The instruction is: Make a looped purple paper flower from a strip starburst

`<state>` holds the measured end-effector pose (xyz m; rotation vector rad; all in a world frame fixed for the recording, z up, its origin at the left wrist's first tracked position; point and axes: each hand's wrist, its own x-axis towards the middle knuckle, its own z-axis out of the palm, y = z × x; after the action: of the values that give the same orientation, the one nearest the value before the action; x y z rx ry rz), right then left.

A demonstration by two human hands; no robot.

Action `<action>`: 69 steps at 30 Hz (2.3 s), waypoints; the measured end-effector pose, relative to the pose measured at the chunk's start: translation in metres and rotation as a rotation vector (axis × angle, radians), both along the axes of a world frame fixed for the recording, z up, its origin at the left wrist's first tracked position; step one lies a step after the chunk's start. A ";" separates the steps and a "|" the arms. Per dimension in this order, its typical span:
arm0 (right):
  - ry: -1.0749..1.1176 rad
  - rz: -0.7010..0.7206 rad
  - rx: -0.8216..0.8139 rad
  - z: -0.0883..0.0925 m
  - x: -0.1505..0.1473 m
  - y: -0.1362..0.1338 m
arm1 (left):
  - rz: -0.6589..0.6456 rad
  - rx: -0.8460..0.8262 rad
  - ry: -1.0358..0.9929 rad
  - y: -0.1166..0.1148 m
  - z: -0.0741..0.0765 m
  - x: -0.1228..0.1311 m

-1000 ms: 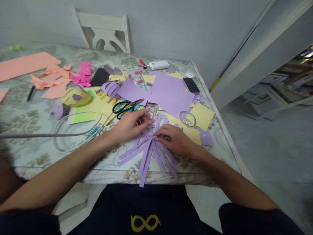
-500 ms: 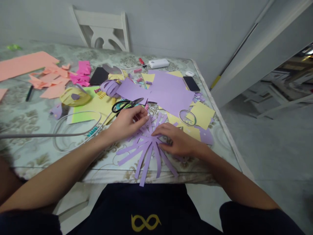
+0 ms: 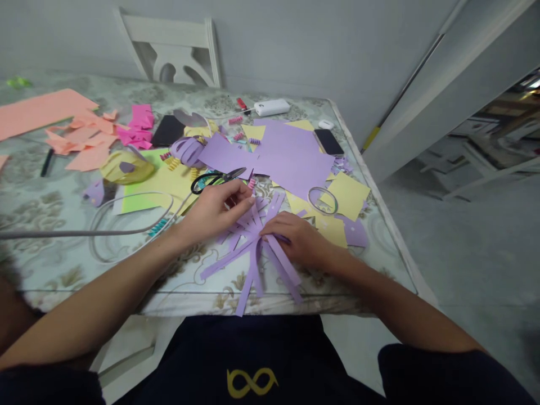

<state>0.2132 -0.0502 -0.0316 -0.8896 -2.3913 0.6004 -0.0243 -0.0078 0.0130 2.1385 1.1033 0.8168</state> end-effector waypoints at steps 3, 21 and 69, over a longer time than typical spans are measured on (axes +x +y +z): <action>0.082 -0.152 -0.100 0.006 0.000 -0.001 | -0.021 0.006 -0.034 0.001 -0.001 -0.003; 0.752 -0.607 -0.916 0.023 -0.004 0.010 | -0.378 -0.297 0.368 -0.007 -0.005 0.009; 0.542 -0.537 -0.675 0.010 -0.009 -0.004 | -0.176 -0.805 0.663 -0.001 0.013 0.046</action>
<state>0.2043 -0.0542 -0.0213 -1.3605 -1.3812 1.2552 0.0215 -0.0088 0.0258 1.7548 1.2361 -0.4264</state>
